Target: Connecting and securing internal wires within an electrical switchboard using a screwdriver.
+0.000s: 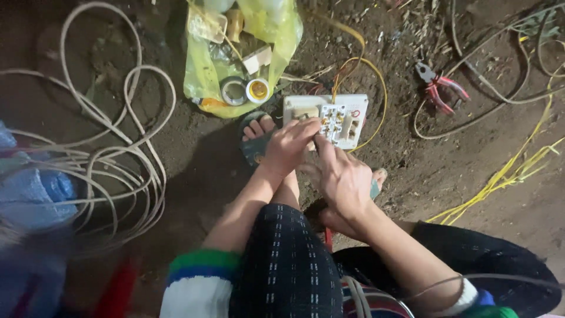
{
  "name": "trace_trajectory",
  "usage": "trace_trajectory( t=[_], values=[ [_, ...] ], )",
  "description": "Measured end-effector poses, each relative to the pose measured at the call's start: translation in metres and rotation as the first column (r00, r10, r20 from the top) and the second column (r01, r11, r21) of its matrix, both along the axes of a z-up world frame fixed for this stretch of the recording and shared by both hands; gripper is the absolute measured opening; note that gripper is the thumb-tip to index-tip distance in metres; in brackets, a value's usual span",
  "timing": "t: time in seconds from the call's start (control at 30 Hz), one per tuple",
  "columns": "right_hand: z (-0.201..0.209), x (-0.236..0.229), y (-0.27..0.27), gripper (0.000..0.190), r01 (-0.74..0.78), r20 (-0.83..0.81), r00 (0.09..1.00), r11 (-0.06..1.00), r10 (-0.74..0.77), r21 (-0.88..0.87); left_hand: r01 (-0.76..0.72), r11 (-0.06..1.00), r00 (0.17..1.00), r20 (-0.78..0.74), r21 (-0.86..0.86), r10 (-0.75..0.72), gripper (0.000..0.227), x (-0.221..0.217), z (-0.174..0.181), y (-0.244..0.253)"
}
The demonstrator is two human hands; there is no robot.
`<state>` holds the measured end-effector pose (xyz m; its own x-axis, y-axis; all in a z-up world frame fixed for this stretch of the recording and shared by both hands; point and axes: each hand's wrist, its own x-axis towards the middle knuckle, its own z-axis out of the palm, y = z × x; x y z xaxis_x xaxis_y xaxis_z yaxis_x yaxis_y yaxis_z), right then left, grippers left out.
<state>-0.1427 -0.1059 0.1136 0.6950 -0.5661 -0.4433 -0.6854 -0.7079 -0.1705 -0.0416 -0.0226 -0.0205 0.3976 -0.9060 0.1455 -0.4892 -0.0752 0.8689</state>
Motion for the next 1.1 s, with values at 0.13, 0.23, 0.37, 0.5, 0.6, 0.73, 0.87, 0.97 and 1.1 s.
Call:
trace_trajectory(
  t=[0.13,0.23,0.37,0.5,0.6,0.73,0.87,0.97,1.1],
  values=[
    [-0.032,-0.003,-0.006,0.033,-0.018,0.093,0.995,0.998,0.023,-0.057,0.006,1.0,0.999,0.032,-0.021,-0.005,0.033,0.01,-0.007,-0.001],
    [-0.043,-0.007,-0.011,0.015,-0.094,0.193,0.975,0.992,0.109,-0.087,0.117,0.993,0.99,-0.08,0.021,-0.115,0.03,0.02,-0.006,-0.003],
    [-0.048,-0.007,-0.01,0.014,-0.177,0.22,0.96,0.984,0.175,-0.009,0.322,0.928,0.946,-0.038,0.187,-0.321,0.046,0.034,-0.003,-0.004],
    [-0.022,0.017,-0.017,0.012,-0.135,0.184,0.976,0.987,0.118,0.084,0.25,0.967,0.961,-0.13,0.048,-0.242,0.03,0.037,0.005,-0.004],
    [-0.01,0.014,-0.017,0.019,-0.032,0.257,0.966,0.995,0.007,0.09,0.235,0.969,0.966,-0.124,0.076,-0.225,0.03,0.035,0.01,-0.002],
    [-0.024,0.0,-0.007,0.03,0.031,0.249,0.967,0.994,-0.056,0.101,0.202,0.978,0.978,-0.056,0.044,-0.2,0.03,0.025,-0.004,0.005],
    [-0.024,0.01,-0.018,0.015,-0.096,0.252,0.962,0.994,0.104,-0.043,0.096,0.995,0.994,0.058,0.042,-0.098,0.029,0.014,-0.012,0.0],
    [-0.021,0.014,-0.023,0.011,-0.09,0.206,0.974,0.995,0.098,-0.048,0.054,0.998,0.997,0.049,0.019,-0.055,0.028,0.011,-0.014,-0.005],
    [-0.021,0.013,-0.029,0.009,-0.077,0.209,0.974,0.996,0.085,-0.044,0.055,0.998,0.997,0.051,0.011,-0.055,0.032,0.012,-0.011,-0.006]
  ],
)
